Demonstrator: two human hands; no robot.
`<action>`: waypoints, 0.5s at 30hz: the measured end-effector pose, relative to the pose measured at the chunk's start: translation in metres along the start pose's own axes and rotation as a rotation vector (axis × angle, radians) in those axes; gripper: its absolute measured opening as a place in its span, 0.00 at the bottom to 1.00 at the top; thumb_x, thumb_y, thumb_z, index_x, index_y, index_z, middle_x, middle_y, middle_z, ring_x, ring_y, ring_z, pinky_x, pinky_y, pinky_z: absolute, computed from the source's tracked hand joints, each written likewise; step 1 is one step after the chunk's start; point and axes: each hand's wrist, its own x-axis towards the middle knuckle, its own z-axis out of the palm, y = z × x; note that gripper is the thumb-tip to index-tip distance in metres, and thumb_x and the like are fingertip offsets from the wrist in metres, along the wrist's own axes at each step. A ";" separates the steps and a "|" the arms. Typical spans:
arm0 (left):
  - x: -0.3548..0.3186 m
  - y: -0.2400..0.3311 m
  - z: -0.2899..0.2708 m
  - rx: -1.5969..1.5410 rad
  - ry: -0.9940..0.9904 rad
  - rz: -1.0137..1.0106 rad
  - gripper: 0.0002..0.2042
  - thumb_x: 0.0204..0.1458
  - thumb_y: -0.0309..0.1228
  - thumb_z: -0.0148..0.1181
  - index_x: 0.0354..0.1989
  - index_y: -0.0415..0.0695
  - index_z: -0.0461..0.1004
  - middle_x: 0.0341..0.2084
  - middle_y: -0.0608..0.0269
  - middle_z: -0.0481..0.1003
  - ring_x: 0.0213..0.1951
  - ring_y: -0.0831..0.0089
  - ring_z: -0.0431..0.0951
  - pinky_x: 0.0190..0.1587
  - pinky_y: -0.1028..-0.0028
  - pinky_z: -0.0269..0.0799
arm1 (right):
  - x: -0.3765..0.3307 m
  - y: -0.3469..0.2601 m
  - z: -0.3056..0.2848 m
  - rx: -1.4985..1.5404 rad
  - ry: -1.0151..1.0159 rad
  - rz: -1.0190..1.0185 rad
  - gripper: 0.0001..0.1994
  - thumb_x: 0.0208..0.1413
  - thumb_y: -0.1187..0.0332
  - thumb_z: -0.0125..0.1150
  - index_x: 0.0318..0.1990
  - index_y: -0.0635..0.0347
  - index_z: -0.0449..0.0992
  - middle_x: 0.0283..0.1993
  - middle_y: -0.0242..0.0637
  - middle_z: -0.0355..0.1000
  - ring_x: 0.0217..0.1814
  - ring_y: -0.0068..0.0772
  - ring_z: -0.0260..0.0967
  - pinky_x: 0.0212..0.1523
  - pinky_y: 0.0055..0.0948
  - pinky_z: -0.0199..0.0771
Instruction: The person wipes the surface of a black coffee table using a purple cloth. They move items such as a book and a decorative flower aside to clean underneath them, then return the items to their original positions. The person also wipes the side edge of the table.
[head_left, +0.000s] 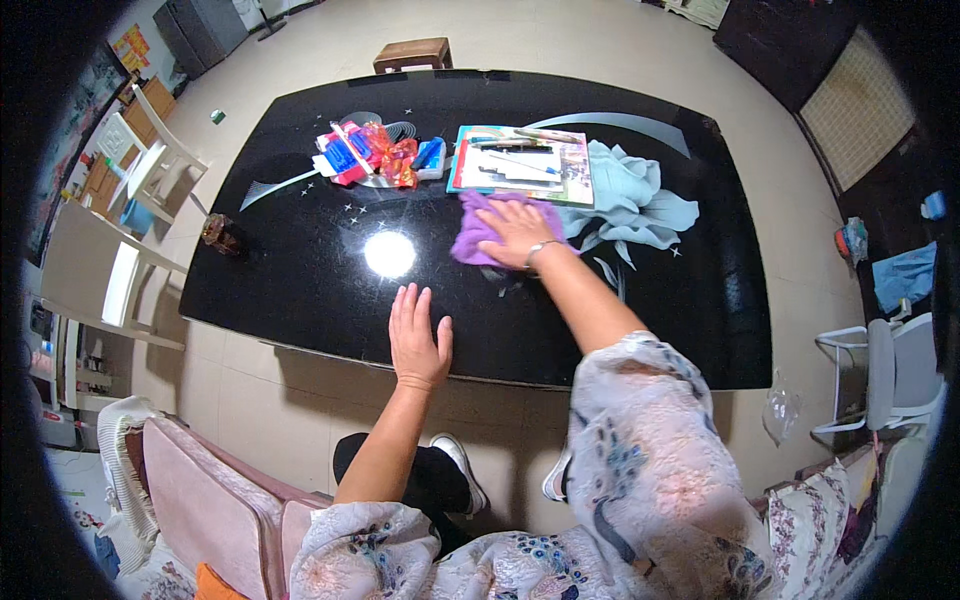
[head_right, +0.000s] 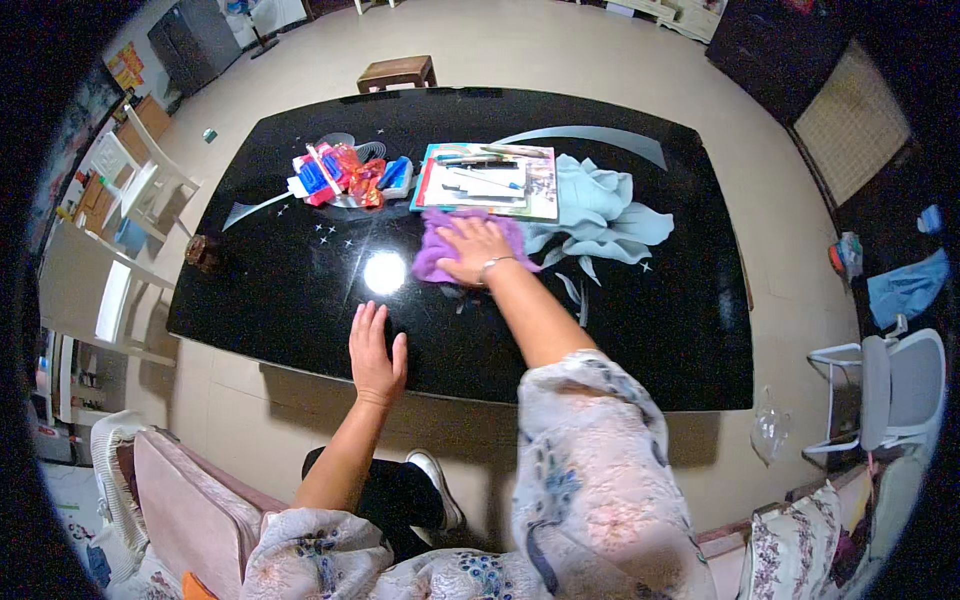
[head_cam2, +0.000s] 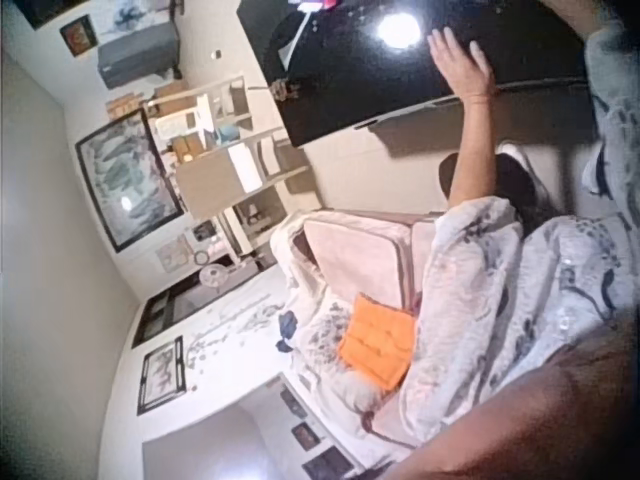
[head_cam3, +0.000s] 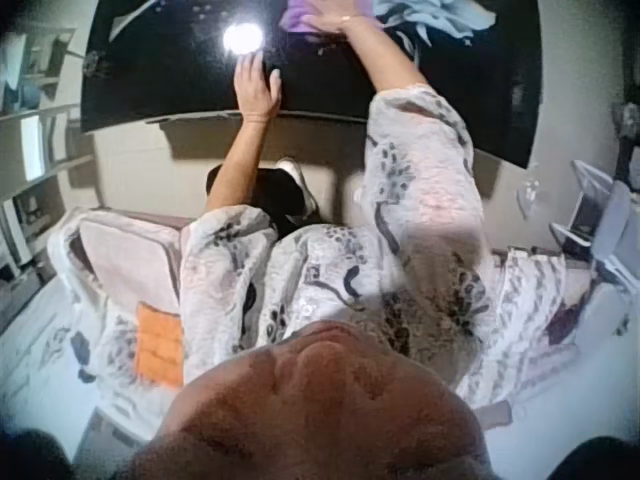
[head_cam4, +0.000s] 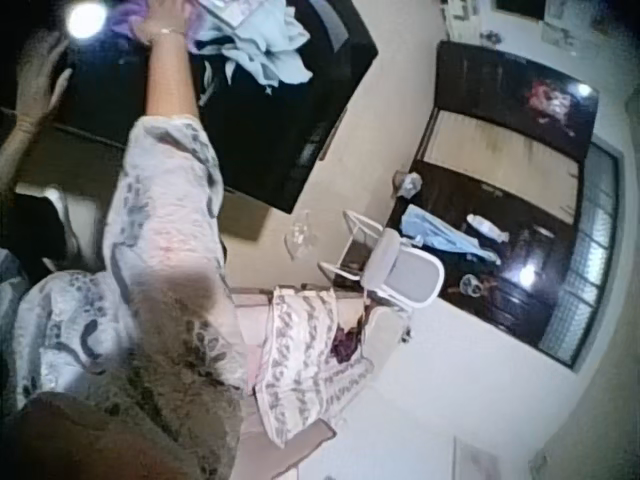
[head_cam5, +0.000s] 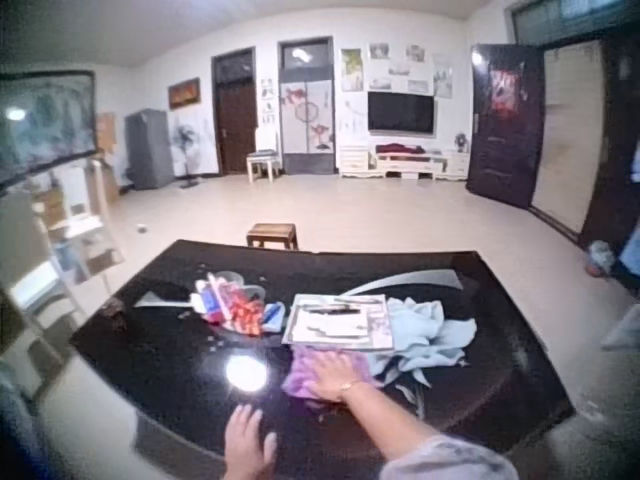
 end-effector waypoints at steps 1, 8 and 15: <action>0.002 0.004 0.001 -0.012 0.007 -0.002 0.24 0.53 0.33 0.56 0.58 0.37 0.64 0.59 0.43 0.63 0.63 0.46 0.59 0.65 0.55 0.53 | -0.019 0.016 -0.013 -0.032 -0.022 0.062 0.35 0.53 0.40 0.47 0.69 0.40 0.56 0.74 0.38 0.48 0.75 0.44 0.42 0.71 0.47 0.39; -0.001 0.002 0.006 -0.056 0.062 0.017 0.24 0.53 0.33 0.56 0.59 0.38 0.64 0.59 0.43 0.63 0.63 0.47 0.60 0.64 0.55 0.54 | -0.133 0.125 -0.031 -0.058 0.051 0.578 0.38 0.55 0.37 0.46 0.70 0.41 0.51 0.75 0.37 0.43 0.77 0.43 0.37 0.71 0.46 0.40; 0.000 0.006 0.003 -0.101 0.044 0.016 0.26 0.53 0.35 0.56 0.60 0.39 0.63 0.61 0.43 0.60 0.65 0.47 0.57 0.66 0.54 0.51 | -0.099 0.030 -0.012 -0.204 -0.081 0.298 0.38 0.58 0.41 0.44 0.71 0.49 0.48 0.72 0.48 0.47 0.75 0.49 0.40 0.70 0.54 0.39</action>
